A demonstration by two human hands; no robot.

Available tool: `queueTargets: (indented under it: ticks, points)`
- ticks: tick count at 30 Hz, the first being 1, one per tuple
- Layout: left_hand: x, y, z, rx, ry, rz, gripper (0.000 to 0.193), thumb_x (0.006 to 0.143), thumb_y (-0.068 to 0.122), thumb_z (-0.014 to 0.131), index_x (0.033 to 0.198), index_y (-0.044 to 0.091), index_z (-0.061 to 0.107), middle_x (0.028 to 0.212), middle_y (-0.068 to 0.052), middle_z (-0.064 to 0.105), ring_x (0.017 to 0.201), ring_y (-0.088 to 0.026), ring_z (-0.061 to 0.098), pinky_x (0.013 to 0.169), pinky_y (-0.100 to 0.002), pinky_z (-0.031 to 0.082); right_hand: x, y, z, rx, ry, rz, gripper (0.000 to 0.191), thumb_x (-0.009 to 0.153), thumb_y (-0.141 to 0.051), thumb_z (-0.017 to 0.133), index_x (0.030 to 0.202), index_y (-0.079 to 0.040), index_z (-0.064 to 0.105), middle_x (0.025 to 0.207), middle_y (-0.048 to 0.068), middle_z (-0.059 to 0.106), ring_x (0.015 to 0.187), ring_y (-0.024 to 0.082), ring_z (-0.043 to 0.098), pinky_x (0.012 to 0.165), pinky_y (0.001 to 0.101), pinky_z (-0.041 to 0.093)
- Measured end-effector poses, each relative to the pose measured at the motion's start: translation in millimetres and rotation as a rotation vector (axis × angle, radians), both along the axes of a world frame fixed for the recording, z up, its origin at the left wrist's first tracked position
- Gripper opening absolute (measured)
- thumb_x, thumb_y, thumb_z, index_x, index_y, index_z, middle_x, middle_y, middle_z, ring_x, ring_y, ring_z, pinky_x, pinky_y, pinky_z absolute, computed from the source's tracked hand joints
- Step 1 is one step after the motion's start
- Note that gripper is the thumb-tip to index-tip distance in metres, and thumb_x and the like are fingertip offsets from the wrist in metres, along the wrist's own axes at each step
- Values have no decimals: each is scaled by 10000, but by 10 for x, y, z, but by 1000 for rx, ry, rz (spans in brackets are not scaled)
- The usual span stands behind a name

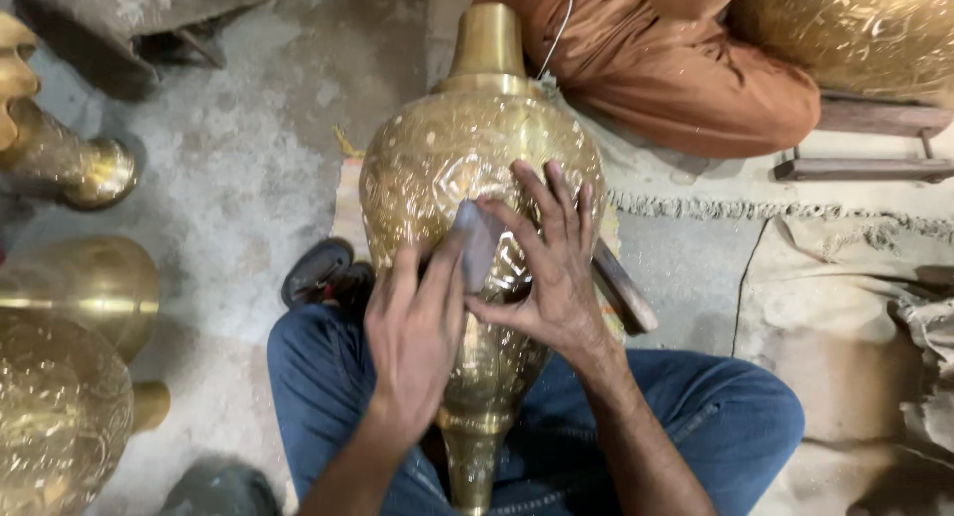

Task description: The person sits cross-legged on the floor with a large engraved brass vase in their lap. They first rub the vase surface with a small abrasive block, then hold a chisel against the surface and strike it with a wooden mallet to carve decorative patterns into the brass.

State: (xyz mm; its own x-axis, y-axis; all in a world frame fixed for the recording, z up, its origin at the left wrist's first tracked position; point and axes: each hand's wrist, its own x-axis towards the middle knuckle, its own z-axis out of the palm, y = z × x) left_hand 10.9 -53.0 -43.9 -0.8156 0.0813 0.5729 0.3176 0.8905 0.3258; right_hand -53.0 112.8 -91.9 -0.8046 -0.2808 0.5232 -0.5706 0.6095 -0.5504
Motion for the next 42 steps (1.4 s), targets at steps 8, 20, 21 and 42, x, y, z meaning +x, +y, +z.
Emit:
queueTargets:
  ticks: [8, 20, 21, 42]
  points:
    - [-23, 65, 9, -45, 44, 60, 326, 904, 50, 752, 1227, 77, 716, 1063, -161, 592, 903, -336, 674, 783, -429, 586, 1, 25, -14, -36, -11, 16, 993, 690, -682, 859, 1507, -226, 527, 1694, 139, 265, 1614, 391, 115, 1314, 669, -11]
    - [-28, 4, -140, -35, 38, 33, 363, 927, 35, 757, 1284, 83, 705, 1098, -176, 598, 884, -316, 663, 782, -423, 579, 12, 3, -32, -12, -14, -8, 980, 668, -649, 866, 1492, -239, 531, 1701, 123, 273, 1620, 374, 121, 1325, 670, -13]
    - [-5, 1, -136, -24, 19, 29, 370, 932, 32, 753, 1295, 80, 703, 1091, -166, 599, 889, -308, 667, 790, -419, 582, 9, 1, -38, -8, -12, -3, 989, 664, -668, 857, 1487, -232, 525, 1692, 134, 267, 1610, 374, 117, 1312, 671, -20]
    - [-28, 7, -241, -15, 76, 23, 353, 960, 43, 753, 1307, 82, 705, 1117, -126, 604, 1000, -297, 645, 897, -433, 550, 29, 12, -92, -44, 34, -21, 1014, 701, -667, 863, 1471, -139, 469, 1681, 153, 291, 1616, 385, 140, 1325, 667, 9]
